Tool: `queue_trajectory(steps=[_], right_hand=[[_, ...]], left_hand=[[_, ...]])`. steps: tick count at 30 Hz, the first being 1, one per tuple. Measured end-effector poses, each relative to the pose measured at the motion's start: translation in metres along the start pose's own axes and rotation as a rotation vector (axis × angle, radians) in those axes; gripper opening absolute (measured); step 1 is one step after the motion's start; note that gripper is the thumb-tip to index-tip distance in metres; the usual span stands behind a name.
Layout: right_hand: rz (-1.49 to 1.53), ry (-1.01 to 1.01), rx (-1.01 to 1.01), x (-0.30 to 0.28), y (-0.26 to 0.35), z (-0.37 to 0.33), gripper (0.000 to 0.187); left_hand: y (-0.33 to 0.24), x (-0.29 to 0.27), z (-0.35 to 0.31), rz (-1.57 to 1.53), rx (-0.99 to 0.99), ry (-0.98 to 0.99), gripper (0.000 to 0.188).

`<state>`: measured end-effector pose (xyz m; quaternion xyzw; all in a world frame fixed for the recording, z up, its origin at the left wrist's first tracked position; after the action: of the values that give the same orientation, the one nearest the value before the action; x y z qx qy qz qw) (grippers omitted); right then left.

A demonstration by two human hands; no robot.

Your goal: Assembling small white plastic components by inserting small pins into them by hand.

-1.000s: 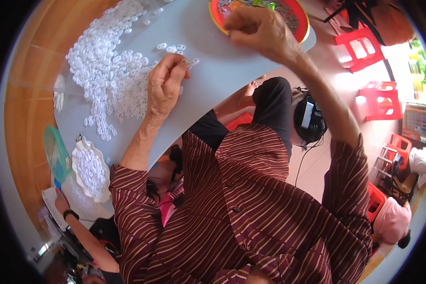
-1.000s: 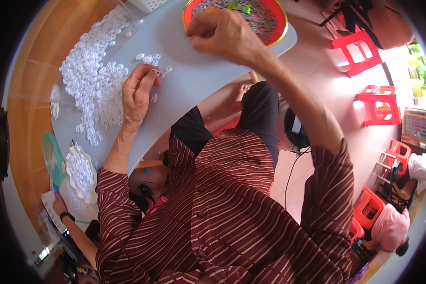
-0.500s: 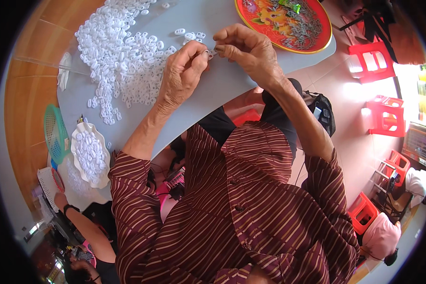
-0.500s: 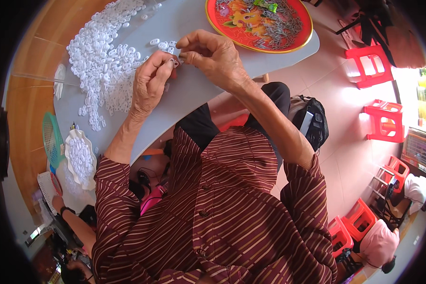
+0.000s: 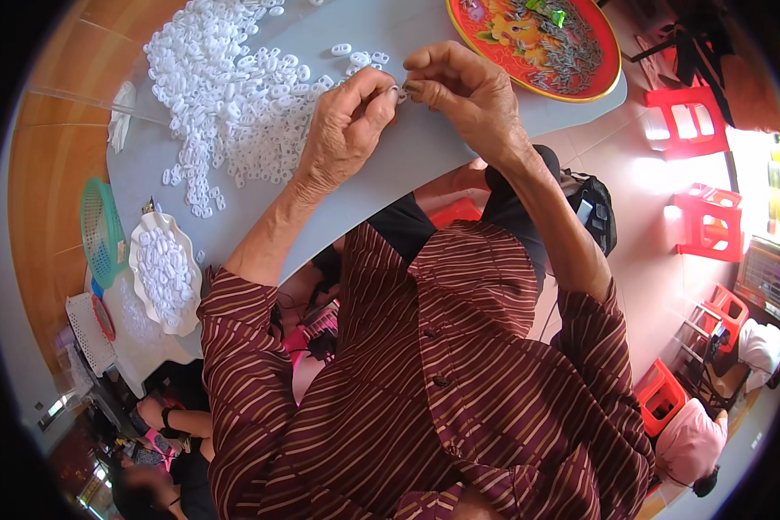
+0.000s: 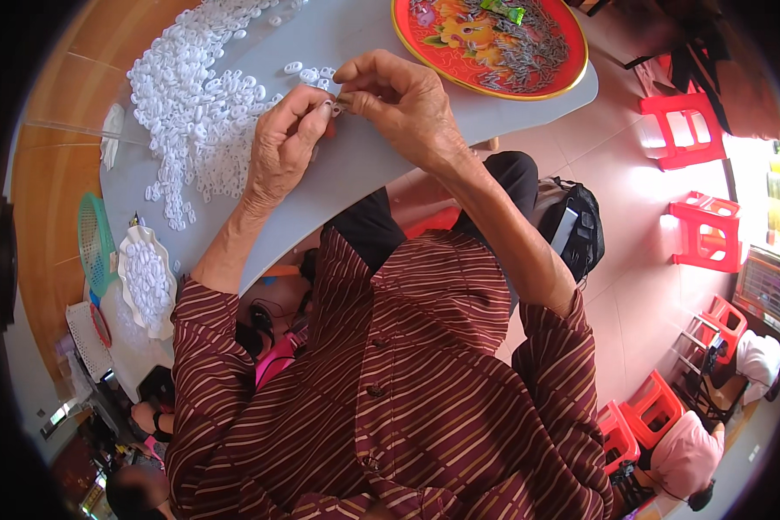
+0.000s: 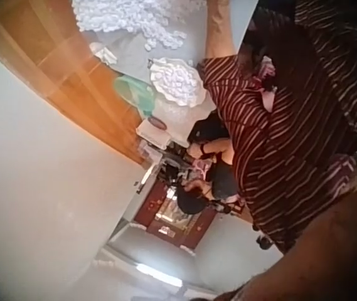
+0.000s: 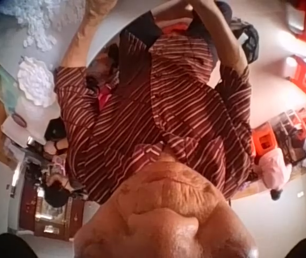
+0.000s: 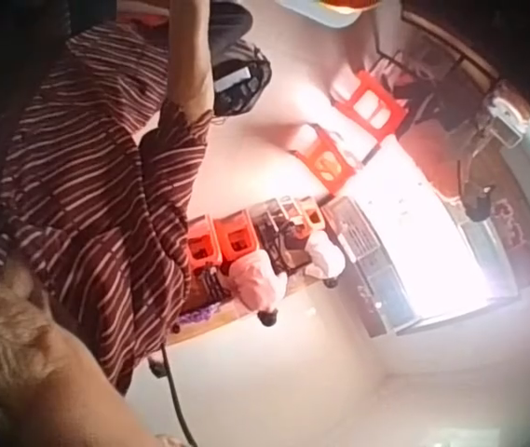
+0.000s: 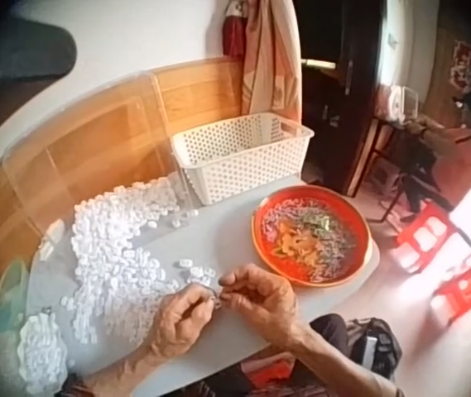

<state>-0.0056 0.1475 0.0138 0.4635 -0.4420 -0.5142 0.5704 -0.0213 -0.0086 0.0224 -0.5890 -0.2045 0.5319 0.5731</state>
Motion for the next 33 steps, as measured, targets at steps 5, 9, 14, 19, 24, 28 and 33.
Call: queue_trajectory(steps=[5, 9, 14, 19, 24, 28, 33], right_hand=[[0.008, 0.025, 0.007, 0.0, -0.001, -0.001, 0.02], [0.011, 0.01, -0.032, 0.0, -0.004, -0.001, 0.02], [0.026, 0.034, -0.048, -0.003, -0.007, -0.002, 0.02], [0.052, 0.067, -0.047, -0.006, -0.003, -0.005, 0.016], [-0.076, 0.063, -0.061, -0.007, 0.001, -0.006, 0.011], [-0.184, 0.043, -0.084, -0.006, 0.002, -0.006, 0.014], [-0.259, -0.075, -0.035, 0.001, 0.002, -0.005, 0.019]], left_hand=[[-0.002, 0.001, 0.0, 0.014, 0.034, -0.002, 0.008], [0.0, 0.001, 0.0, 0.015, 0.048, 0.011, 0.008], [-0.001, 0.003, 0.001, 0.047, 0.07, 0.012, 0.007], [-0.006, 0.003, 0.002, 0.06, 0.133, 0.074, 0.007], [-0.006, 0.002, 0.003, 0.028, 0.062, 0.118, 0.012], [-0.009, 0.002, 0.003, 0.004, 0.085, 0.092, 0.009], [-0.01, 0.004, 0.0, -0.014, 0.125, -0.021, 0.008]])
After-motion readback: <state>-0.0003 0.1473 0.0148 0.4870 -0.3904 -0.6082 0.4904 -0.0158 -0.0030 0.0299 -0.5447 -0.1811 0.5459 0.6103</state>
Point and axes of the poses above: each hand's wrist, its own z-axis towards the middle knuckle, its own x-axis out of the palm, y = z × x, the point moved 4 cm from there along z, towards the middle knuckle
